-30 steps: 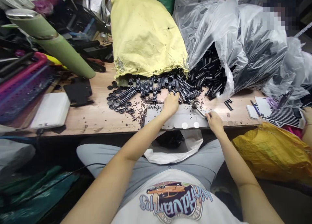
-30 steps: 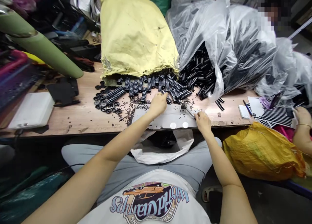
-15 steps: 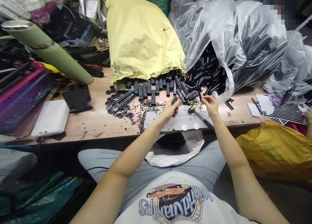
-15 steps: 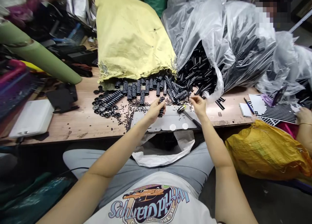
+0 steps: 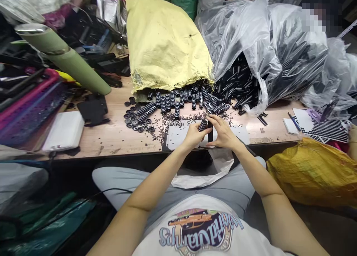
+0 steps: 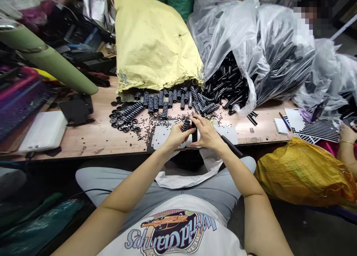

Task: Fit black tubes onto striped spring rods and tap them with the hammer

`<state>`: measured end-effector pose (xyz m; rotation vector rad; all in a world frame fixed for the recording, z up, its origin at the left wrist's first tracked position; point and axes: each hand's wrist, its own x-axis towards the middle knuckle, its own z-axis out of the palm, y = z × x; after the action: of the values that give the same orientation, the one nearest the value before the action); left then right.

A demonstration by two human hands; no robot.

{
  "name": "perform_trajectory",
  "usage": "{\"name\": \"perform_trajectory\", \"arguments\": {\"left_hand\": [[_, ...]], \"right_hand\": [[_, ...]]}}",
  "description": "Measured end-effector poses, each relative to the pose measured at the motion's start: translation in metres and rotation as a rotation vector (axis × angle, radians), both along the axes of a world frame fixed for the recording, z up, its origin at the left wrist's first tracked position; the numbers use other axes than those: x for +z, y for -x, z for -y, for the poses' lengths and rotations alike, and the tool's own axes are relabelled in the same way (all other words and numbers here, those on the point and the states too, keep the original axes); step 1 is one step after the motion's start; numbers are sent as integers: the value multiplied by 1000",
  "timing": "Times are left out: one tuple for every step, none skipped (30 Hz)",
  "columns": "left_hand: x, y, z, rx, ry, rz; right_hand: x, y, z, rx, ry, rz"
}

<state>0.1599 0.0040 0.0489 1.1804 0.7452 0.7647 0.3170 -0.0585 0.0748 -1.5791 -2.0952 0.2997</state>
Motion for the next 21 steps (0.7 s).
{"name": "perform_trajectory", "arguments": {"left_hand": [[1, 1, 1, -19, 11, 42], [2, 2, 1, -37, 36, 94], [3, 3, 2, -51, 75, 148], [5, 4, 2, -63, 122, 196], [6, 4, 2, -68, 170, 234], [8, 5, 3, -64, 213, 259], [9, 6, 4, -57, 246, 272], [11, 6, 5, -51, 267, 275], [13, 7, 7, -48, 277, 269], [14, 7, 8, -46, 280, 254], [15, 8, 10, -48, 283, 235], [15, 8, 11, -50, 291, 216], [15, 7, 12, -49, 301, 201], [15, 7, 13, -41, 310, 193], [14, 6, 14, -20, 318, 195], [13, 4, 14, 18, 325, 202], [12, 3, 14, 59, 336, 211], [11, 2, 14, 96, 354, 215], [11, 0, 15, 120, 376, 211], [11, -1, 15, 129, 400, 200], [11, -2, 15, 124, 419, 187]], "right_hand": [[0, 1, 2, -4, -11, -9], [-2, 2, 4, -12, -26, -30], [-3, 4, 6, -23, -41, -57], [-5, 5, 9, -34, -52, -85], [-6, 7, 12, -43, -57, -111], [-7, 9, 15, -50, -58, -135], [-8, 11, 17, -54, -57, -155], [-9, 14, 19, -56, -59, -174], [-9, 16, 21, -55, -64, -191], [-9, 19, 23, -54, -75, -206], [-9, 21, 25, -51, -91, -219], [-9, 24, 26, -48, -107, -230], [-8, 26, 26, -44, -119, -237], [-9, 28, 27, -40, -127, -241], [-9, 30, 26, -34, -132, -242], [-10, 32, 26, -28, -135, -241], [-11, 33, 25, -22, -135, -237], [-13, 35, 24, -17, -134, -233], [-14, 36, 23, -13, -131, -229], [-16, 37, 21, -12, -126, -225], [-18, 38, 20, -12, -117, -222]]}}
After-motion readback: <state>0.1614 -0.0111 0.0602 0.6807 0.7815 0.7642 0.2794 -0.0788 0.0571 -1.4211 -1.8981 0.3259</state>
